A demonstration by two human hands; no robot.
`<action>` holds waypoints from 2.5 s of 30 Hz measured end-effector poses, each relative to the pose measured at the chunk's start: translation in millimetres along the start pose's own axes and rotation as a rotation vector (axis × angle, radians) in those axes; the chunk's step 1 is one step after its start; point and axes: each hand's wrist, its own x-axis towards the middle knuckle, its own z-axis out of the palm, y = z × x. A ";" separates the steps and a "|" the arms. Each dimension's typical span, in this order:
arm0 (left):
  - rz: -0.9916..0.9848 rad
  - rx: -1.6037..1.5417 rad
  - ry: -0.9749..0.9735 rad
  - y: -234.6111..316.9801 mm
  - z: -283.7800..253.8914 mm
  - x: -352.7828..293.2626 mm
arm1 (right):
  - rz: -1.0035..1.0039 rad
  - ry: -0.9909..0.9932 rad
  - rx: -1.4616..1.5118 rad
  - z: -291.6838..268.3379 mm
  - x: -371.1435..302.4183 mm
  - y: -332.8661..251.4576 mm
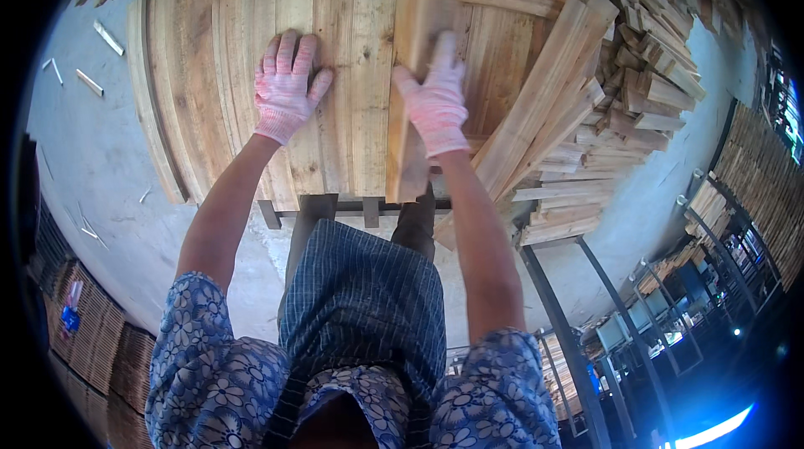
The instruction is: The person stacks wooden planks onto a metal rack in a workshop. They repeatedly pick up planks from a pile on the floor and place them onto the rack, arranging them in layers.
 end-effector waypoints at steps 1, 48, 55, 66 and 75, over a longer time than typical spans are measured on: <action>-0.002 -0.007 0.005 -0.8 -0.8 0.2 | 0.009 0.054 -0.085 -13.3 4.8 6.7; -0.663 -0.184 -0.261 68.1 -42.1 -78.2 | 0.377 0.266 -0.451 -64.1 -80.9 138.3; -0.649 -0.339 -0.187 75.7 -77.9 -42.0 | 0.501 0.349 -0.386 -64.6 -73.7 191.5; -0.792 -0.356 -0.321 55.5 -59.2 -1.5 | -0.031 0.185 -0.208 -84.8 -74.5 126.4; -1.414 -1.290 -0.046 15.5 -158.2 -161.5 | -0.861 -0.224 -0.490 -11.4 6.4 -185.4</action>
